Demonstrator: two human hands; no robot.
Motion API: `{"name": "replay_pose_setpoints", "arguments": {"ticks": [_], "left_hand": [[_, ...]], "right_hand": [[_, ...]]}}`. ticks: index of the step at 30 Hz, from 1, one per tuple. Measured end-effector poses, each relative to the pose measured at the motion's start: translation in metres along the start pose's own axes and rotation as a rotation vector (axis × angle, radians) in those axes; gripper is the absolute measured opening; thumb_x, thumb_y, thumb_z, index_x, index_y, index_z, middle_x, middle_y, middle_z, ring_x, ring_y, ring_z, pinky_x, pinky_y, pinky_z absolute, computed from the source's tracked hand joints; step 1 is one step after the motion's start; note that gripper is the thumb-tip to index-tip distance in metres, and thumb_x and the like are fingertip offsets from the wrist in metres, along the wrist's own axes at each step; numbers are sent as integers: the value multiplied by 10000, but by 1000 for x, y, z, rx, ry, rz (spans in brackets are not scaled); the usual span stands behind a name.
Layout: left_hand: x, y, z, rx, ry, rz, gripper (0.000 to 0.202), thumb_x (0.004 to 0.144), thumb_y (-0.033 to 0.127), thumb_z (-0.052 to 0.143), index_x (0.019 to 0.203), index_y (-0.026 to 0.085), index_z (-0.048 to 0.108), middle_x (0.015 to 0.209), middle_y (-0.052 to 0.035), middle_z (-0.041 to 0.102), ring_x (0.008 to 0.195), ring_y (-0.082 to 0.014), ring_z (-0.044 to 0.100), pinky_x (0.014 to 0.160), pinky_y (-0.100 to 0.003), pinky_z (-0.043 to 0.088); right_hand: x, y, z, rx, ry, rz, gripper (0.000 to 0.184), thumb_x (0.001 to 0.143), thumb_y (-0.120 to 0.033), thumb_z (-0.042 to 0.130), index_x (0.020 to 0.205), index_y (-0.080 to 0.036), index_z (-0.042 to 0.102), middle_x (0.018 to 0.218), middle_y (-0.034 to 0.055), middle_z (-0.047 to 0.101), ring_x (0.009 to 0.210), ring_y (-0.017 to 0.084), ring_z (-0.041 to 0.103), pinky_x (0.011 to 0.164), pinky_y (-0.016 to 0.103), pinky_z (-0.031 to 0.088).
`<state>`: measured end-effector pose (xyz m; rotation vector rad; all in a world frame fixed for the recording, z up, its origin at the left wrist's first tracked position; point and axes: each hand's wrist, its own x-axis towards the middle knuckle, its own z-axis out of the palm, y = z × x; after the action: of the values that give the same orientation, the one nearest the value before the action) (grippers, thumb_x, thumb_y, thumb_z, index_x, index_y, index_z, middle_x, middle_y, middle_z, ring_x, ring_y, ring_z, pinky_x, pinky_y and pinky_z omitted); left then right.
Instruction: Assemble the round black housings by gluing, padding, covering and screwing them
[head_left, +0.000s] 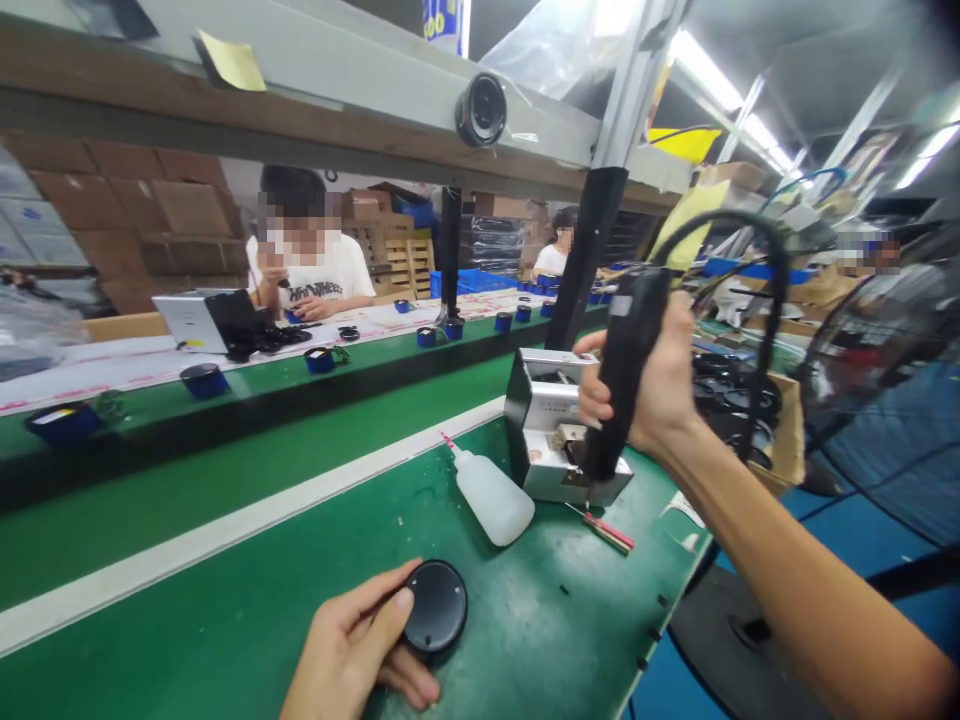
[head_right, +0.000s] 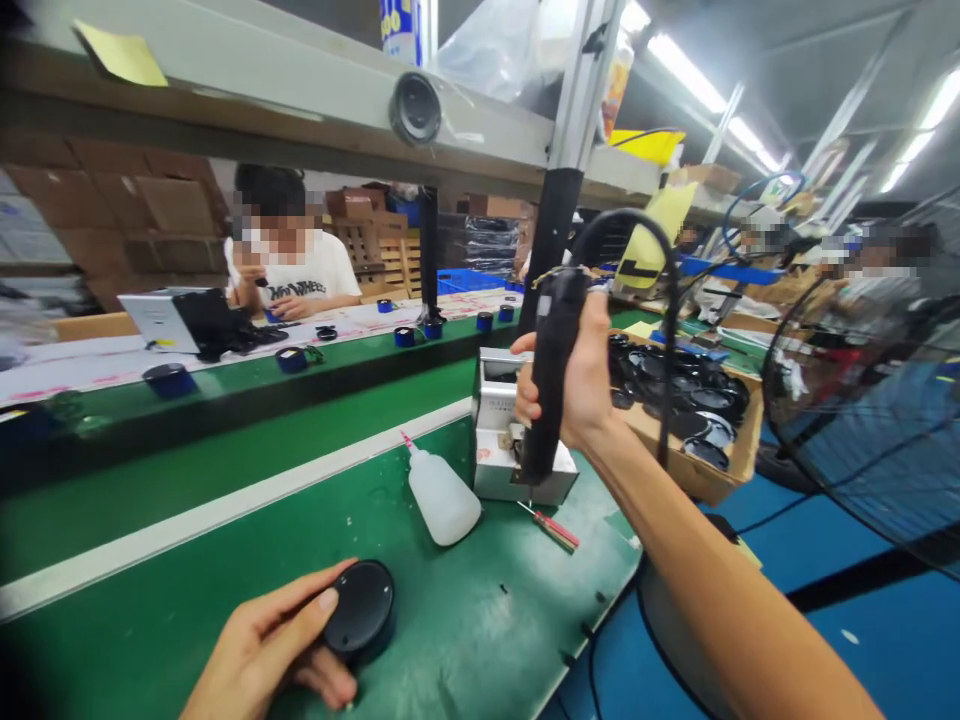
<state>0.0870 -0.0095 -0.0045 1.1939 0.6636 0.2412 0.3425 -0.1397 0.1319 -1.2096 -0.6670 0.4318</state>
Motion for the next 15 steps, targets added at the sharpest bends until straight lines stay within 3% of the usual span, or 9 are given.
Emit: {"name": "replay_pose_setpoints", "arguments": {"ticks": [2, 5, 9, 12, 15], "left_hand": [[0, -1, 0, -11, -24, 7, 960, 674, 579, 759, 1309, -82, 473, 525, -165, 706, 475, -272, 693, 477, -312, 554], [2, -3, -2, -27, -50, 36, 950, 670, 583, 752, 1303, -69, 474, 512, -152, 702, 451, -267, 687, 452, -306, 544], [1, -5, -2, -48, -52, 55, 885, 665, 581, 752, 1245, -47, 521, 525, -131, 705, 448, -252, 686, 452, -297, 544], [0, -6, -1, -67, -72, 65, 798, 679, 577, 743, 1186, -15, 574, 496, -103, 691, 433, -232, 675, 445, -278, 533], [1, -8, -1, -94, -82, 61, 756, 662, 563, 759, 1156, 11, 606, 480, -88, 680, 412, -227, 661, 428, -272, 516]], "right_hand": [[-17, -3, 18, 46, -58, 5, 760, 618, -934, 354, 689, -217, 594, 356, -24, 392, 267, 120, 348, 300, 268, 332], [-47, -5, 62, 181, -223, 24, 698, 567, -911, 488, 677, -229, 585, 360, -26, 409, 264, 135, 365, 278, 284, 357], [-72, 3, 119, 327, -397, 122, 739, 567, -948, 413, 642, -229, 566, 355, 10, 447, 264, 166, 380, 280, 298, 340], [-72, 13, 136, 290, -488, 142, 777, 574, -958, 367, 671, -225, 604, 364, 23, 464, 269, 172, 381, 299, 309, 351], [-69, 19, 136, 263, -595, 197, 750, 563, -940, 415, 695, -222, 587, 414, 47, 522, 306, 202, 433, 335, 337, 383]]}}
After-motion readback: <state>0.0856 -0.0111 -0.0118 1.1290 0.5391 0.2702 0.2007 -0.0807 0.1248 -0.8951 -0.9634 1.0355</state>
